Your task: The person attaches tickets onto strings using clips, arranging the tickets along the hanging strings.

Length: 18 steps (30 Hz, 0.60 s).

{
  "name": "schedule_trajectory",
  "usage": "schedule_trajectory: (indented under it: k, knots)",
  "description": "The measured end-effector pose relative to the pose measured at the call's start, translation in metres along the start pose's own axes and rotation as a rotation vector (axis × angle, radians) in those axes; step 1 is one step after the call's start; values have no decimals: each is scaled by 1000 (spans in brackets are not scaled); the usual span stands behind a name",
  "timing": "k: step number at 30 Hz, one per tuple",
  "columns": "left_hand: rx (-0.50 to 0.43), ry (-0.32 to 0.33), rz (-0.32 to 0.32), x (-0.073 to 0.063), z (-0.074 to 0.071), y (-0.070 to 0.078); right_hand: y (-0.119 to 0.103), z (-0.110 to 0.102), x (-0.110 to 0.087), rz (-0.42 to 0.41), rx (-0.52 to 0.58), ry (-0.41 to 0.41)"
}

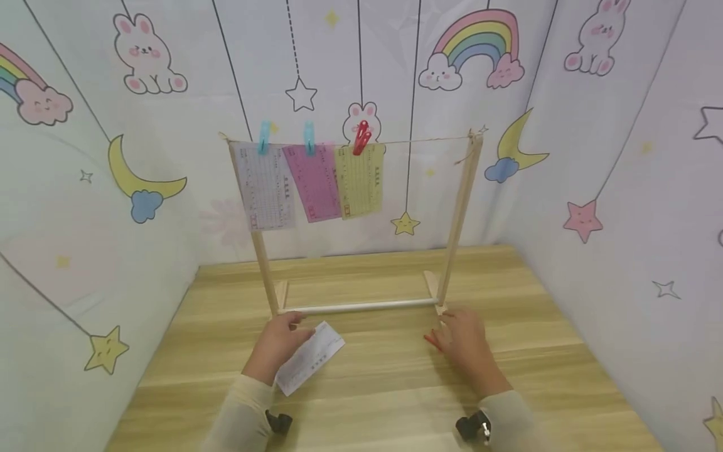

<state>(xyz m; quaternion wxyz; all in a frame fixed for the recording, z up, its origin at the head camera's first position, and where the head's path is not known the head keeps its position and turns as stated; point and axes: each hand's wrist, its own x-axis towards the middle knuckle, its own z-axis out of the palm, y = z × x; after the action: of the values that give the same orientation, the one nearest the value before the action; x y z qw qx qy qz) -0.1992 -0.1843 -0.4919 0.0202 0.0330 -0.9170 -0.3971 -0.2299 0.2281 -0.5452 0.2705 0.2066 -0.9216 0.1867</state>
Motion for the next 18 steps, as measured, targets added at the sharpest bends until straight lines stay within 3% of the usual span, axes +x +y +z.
schedule_trajectory:
  k: [4, 7, 12, 18]
  knots:
    - [72, -11, 61, -1, 20, -11, 0, 28, -16, 18, -24, 38]
    - [88, 3, 71, -3, 30, -17, -2, 35, -18, 43, -21, 5]
    - [160, 21, 82, -8, 37, -23, -4, 36, -21, 86, -42, -80]
    - [242, 47, 140, -9, 38, -25, -4, 33, -22, 112, -26, -45]
